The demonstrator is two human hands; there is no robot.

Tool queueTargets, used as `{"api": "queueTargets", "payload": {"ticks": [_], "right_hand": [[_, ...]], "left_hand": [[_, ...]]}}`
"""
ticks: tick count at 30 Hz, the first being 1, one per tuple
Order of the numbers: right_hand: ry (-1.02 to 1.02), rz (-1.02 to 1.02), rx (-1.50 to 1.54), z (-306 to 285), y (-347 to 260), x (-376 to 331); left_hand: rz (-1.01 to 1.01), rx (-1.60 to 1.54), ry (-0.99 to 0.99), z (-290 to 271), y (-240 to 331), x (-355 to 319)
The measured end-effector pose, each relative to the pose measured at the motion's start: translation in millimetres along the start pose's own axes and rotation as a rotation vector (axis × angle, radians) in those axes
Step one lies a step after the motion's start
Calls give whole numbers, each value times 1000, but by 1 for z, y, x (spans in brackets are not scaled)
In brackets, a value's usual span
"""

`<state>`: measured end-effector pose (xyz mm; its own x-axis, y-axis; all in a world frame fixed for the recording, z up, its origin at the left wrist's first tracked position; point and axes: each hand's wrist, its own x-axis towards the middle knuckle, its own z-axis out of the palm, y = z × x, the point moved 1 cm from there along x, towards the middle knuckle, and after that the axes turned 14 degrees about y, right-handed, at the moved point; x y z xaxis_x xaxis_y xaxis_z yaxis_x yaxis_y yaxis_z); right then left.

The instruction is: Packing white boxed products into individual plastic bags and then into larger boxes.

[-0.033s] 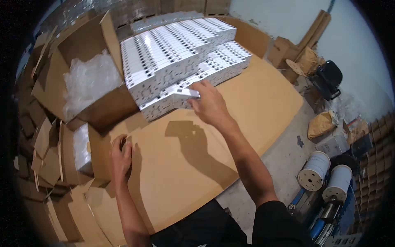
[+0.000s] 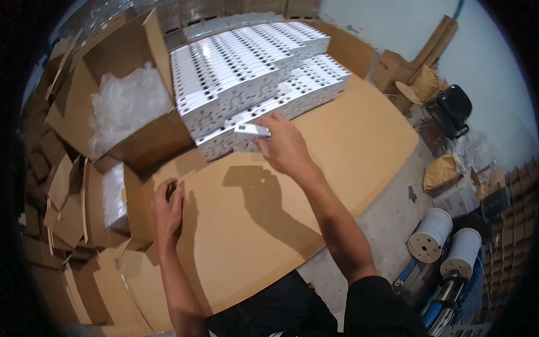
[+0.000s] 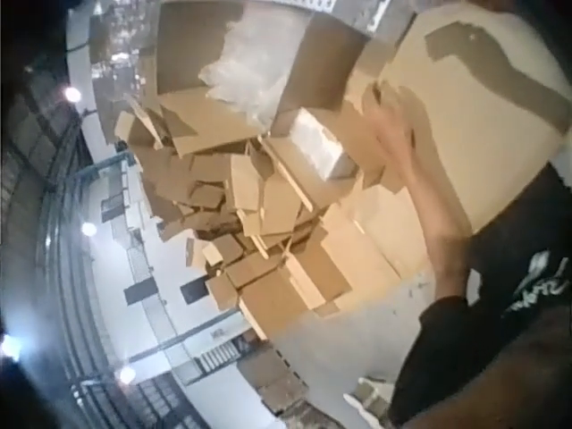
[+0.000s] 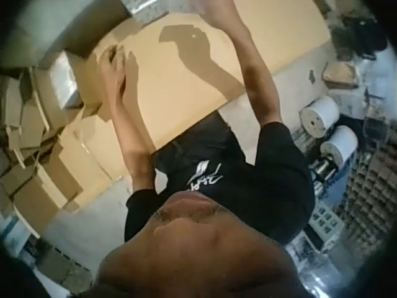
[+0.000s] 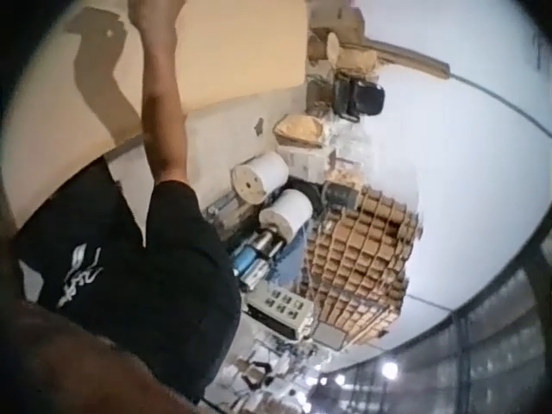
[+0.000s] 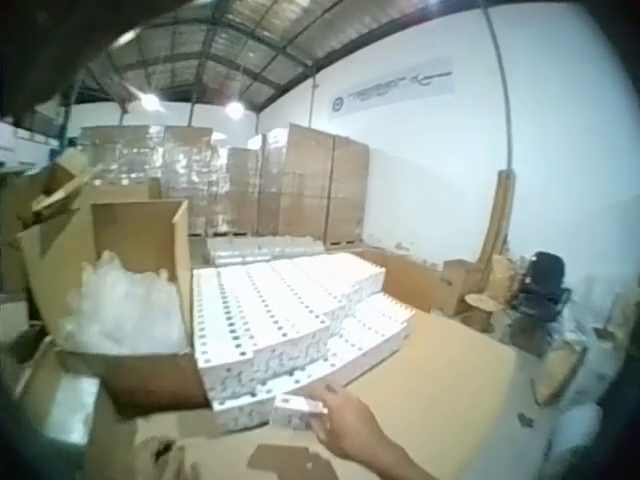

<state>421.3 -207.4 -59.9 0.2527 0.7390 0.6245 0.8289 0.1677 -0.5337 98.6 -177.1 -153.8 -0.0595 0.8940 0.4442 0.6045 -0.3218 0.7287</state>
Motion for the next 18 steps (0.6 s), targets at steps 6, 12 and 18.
{"api": "queueTargets", "payload": {"ticks": [6,12,18], "right_hand": [[-245,22,206,70,-67,-37],[-222,-88,323,110,-96,-54],[-357,133,555,117,-99,-58]], "left_hand": [[-483,-440,-207,-18,13,9],[-651,-664,-254,-26,2,12],[-701,-793,-153,-25,-18,16]]}}
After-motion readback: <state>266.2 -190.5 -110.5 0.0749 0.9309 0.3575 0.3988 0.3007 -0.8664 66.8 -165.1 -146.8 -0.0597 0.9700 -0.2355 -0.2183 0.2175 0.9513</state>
